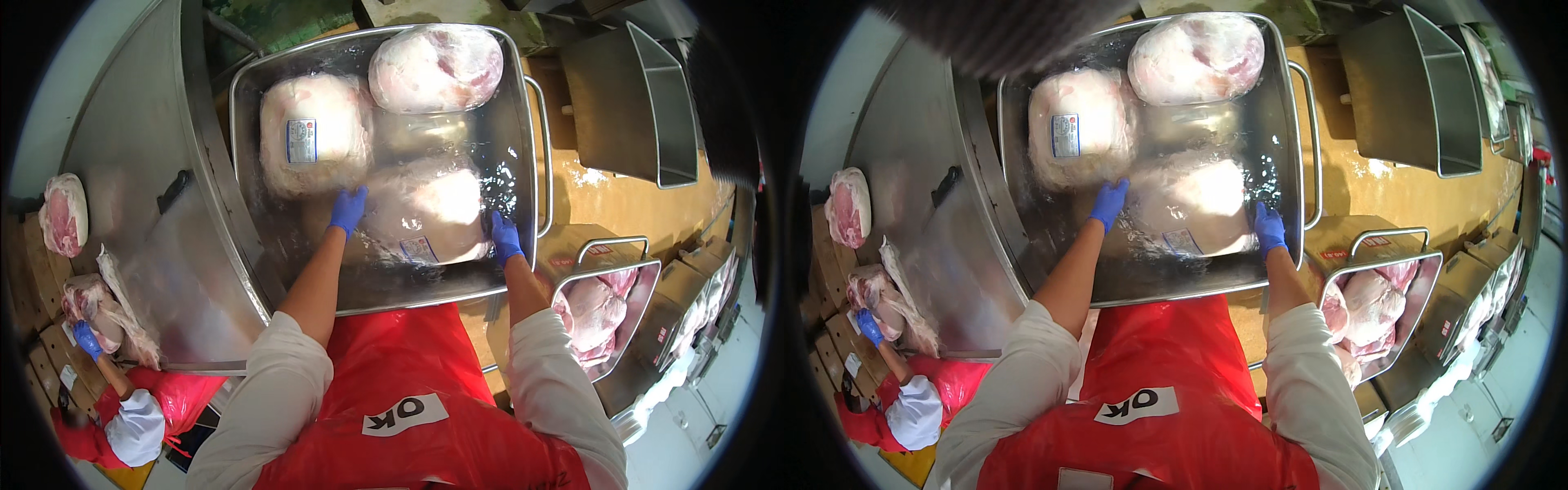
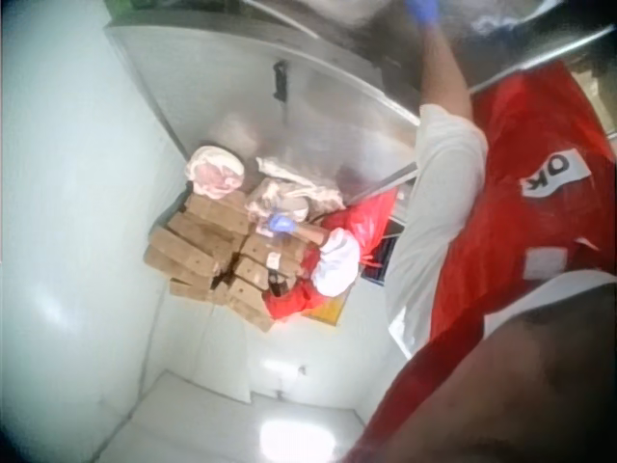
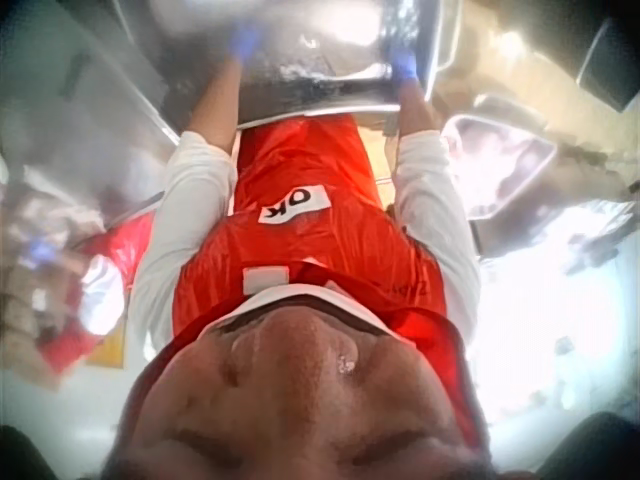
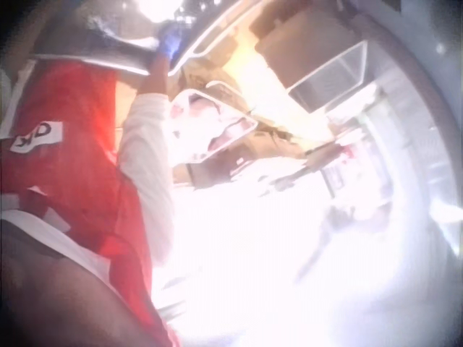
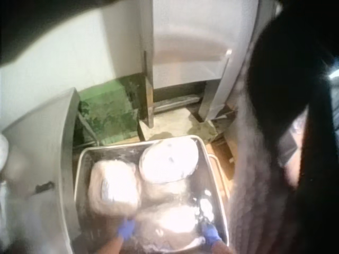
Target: The person removes a large piece of meat from a plastic bag, places it on a stainless steel table, and uses a knife to trim fat and connective tissue. The trimmed pieces are discarded into a bin, and the cleaned meat is placed into a metal tray with other portions.
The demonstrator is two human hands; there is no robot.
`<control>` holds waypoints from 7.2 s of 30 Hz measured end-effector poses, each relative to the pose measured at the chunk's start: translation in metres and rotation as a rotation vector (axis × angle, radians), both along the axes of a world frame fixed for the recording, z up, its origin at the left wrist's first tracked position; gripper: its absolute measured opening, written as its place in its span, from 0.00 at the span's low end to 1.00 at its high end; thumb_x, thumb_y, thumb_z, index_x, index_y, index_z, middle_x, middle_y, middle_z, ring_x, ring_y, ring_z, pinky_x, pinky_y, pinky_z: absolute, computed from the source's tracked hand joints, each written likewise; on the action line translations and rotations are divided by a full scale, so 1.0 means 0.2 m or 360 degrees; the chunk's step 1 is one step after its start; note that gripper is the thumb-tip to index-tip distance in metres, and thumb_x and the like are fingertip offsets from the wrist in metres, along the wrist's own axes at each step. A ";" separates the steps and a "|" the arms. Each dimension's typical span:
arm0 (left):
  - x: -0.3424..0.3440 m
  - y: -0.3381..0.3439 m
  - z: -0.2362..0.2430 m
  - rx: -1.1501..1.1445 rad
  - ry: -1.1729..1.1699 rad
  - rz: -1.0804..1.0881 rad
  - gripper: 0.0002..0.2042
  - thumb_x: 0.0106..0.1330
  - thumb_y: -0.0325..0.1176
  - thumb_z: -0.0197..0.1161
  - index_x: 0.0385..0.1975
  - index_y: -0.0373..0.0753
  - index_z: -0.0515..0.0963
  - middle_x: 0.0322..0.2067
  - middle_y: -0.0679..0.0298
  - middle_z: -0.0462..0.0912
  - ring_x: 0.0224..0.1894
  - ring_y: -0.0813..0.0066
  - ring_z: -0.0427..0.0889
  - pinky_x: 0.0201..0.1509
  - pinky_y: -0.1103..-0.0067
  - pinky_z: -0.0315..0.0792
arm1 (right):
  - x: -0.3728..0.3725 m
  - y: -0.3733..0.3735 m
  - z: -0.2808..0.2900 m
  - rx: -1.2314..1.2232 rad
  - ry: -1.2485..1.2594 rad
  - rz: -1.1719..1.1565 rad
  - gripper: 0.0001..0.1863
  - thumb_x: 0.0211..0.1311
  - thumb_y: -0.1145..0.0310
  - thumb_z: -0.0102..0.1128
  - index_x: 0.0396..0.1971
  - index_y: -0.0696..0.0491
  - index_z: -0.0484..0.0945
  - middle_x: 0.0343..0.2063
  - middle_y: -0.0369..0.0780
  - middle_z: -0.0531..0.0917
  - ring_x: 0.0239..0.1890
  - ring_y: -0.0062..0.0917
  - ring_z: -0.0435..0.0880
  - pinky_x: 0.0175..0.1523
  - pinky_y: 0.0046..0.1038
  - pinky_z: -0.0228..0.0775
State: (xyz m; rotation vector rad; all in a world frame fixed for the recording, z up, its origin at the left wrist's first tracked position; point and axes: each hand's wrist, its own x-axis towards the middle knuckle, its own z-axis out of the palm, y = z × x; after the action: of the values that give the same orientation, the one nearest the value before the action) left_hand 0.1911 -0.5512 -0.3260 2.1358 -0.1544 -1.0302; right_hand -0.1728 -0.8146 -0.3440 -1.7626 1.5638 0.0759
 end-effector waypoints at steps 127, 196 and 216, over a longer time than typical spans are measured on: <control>-0.21 1.23 2.19 0.0800 -0.1783 0.0112 0.32 0.68 0.45 0.60 0.70 0.37 0.66 0.71 0.47 0.64 0.73 0.45 0.61 0.75 0.55 0.53 | 1.65 0.04 0.95 -0.0393 -0.0594 0.1042 0.36 0.56 0.40 0.70 0.49 0.58 0.81 0.45 0.56 0.85 0.50 0.47 0.85 0.54 0.41 0.76; -0.13 1.29 2.13 0.0483 -0.1581 0.0405 0.31 0.76 0.46 0.50 0.70 0.29 0.63 0.72 0.48 0.64 0.75 0.55 0.60 0.78 0.64 0.50 | 1.91 -0.75 0.17 -0.0481 0.0315 0.1203 0.45 0.53 0.33 0.63 0.67 0.43 0.71 0.63 0.50 0.75 0.66 0.48 0.73 0.69 0.47 0.64; -0.11 1.28 2.14 0.0502 -0.1485 0.0530 0.36 0.75 0.55 0.48 0.71 0.28 0.62 0.72 0.45 0.62 0.75 0.52 0.59 0.78 0.62 0.49 | 2.06 -1.21 -0.31 0.0041 0.0623 0.1545 0.58 0.59 0.19 0.36 0.71 0.58 0.64 0.70 0.52 0.67 0.75 0.44 0.61 0.77 0.39 0.51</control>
State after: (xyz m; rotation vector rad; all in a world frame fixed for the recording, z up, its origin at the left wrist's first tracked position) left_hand 0.1683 -0.2950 0.1014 2.6578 -0.0701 0.2000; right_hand 0.2395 -1.0557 -0.4058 -2.4237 0.7825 0.9436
